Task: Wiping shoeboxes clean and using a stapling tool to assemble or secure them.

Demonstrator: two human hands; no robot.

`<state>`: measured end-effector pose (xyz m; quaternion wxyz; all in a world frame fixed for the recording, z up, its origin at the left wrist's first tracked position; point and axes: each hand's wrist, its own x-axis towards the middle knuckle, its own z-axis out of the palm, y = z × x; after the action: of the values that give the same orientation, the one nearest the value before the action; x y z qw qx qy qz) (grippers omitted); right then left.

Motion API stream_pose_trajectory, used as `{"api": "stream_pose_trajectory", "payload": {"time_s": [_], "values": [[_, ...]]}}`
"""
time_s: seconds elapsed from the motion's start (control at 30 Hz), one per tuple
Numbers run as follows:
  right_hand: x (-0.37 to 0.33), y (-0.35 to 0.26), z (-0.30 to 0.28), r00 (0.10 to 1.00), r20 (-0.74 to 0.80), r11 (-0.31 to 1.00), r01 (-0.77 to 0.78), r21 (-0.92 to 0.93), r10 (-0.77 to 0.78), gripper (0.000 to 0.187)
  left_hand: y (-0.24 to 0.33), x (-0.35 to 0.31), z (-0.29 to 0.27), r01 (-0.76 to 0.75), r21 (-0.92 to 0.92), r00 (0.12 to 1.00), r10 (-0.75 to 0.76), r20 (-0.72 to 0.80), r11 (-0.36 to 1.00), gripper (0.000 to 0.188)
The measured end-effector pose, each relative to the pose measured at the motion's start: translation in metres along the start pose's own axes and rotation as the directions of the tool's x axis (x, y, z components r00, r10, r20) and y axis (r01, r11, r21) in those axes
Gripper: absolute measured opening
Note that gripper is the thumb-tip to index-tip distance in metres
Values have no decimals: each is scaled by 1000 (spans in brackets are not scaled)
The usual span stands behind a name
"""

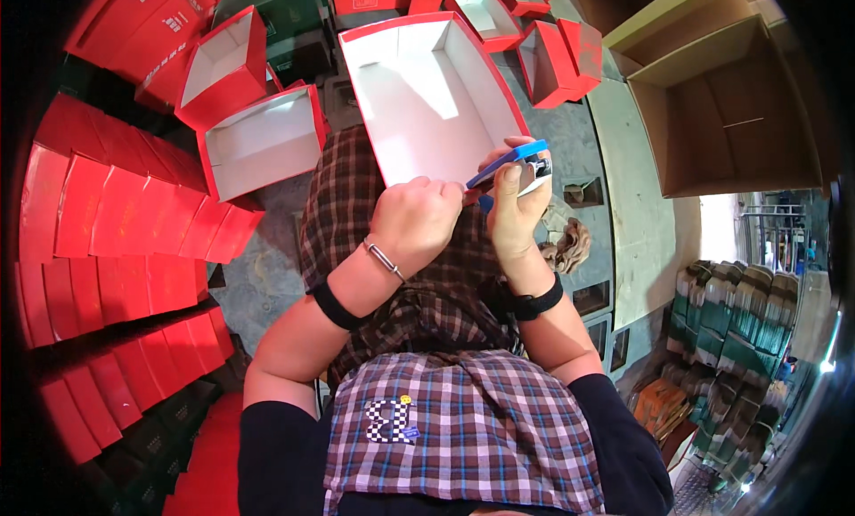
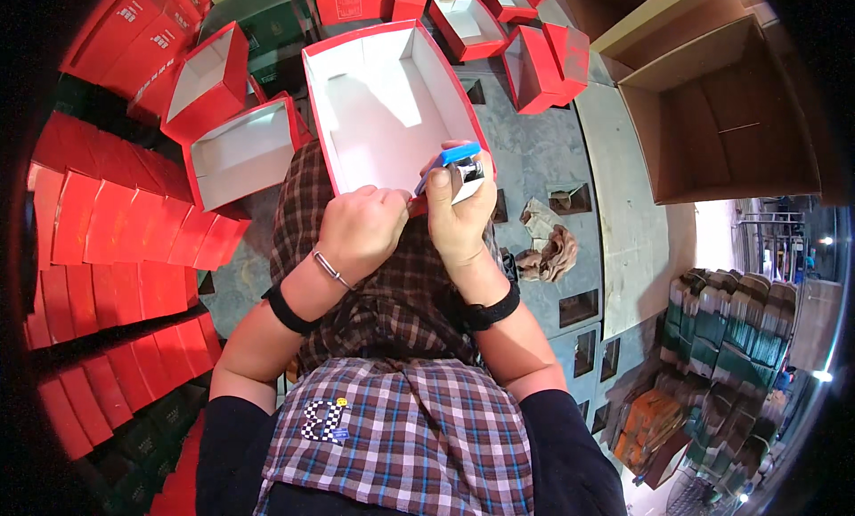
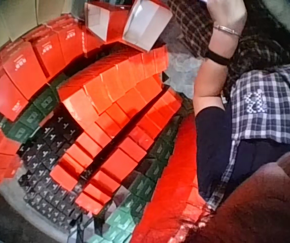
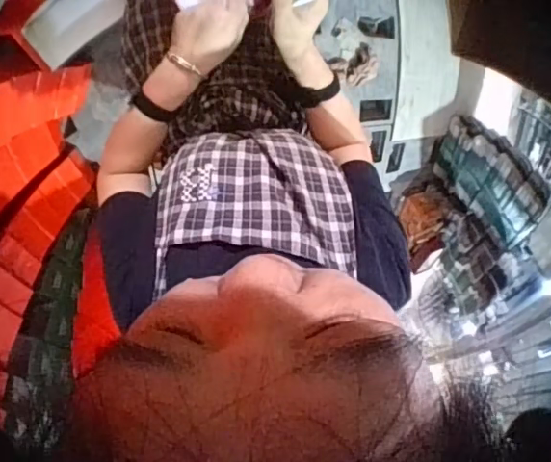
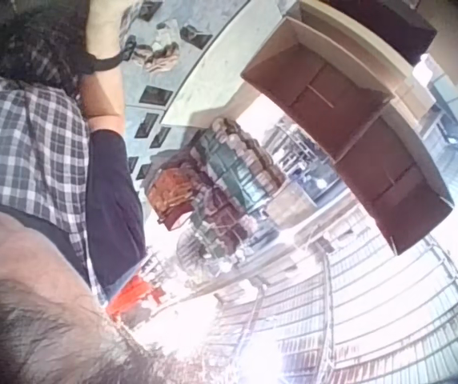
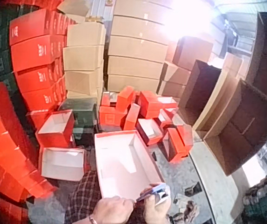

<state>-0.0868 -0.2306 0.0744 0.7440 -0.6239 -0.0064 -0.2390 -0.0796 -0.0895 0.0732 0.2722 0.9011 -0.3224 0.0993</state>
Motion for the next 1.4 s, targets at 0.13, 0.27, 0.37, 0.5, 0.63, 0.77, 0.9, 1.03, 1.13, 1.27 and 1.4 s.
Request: {"api": "stream_pose_trajectory", "payload": {"time_s": [0.13,0.27,0.37,0.5,0.63,0.77,0.9,1.03,1.13,1.27,1.4], "values": [[17,14,-9,993,83,926,112,-360,-88,27,0,-2,13,-44,10,995,45,-90,999,8],[33,8,6,994,111,905,57,-422,-11,28,-5,1,23,-10,64,994,17,-110,998,8],[35,15,2,994,100,896,82,-437,-42,29,-3,3,22,9,45,993,-4,-117,999,8],[32,13,-4,995,92,901,82,-425,-47,30,8,-7,0,21,71,994,-13,-109,997,12],[28,9,-2,999,47,949,8,-314,7,29,-5,-27,0,14,81,979,3,-204,997,16],[10,5,-4,998,31,997,-60,51,58,31,-9,-26,-3,24,-18,986,-27,-164,1000,14],[-14,-1,5,991,130,999,-42,30,38,37,-7,-27,-4,56,-57,990,-63,-130,997,12],[-23,1,17,994,108,996,-38,80,30,41,-8,-30,-1,82,-101,985,-96,-147,991,28],[-21,6,14,993,119,996,-31,79,21,43,-4,-28,-3,121,-182,967,-157,-202,976,59],[-21,9,14,993,117,999,24,28,-27,43,7,-27,-5,127,-179,976,-156,-153,976,92],[-19,8,18,994,106,999,28,34,-32,41,8,-25,5,99,-163,972,-130,-197,982,82]]}}
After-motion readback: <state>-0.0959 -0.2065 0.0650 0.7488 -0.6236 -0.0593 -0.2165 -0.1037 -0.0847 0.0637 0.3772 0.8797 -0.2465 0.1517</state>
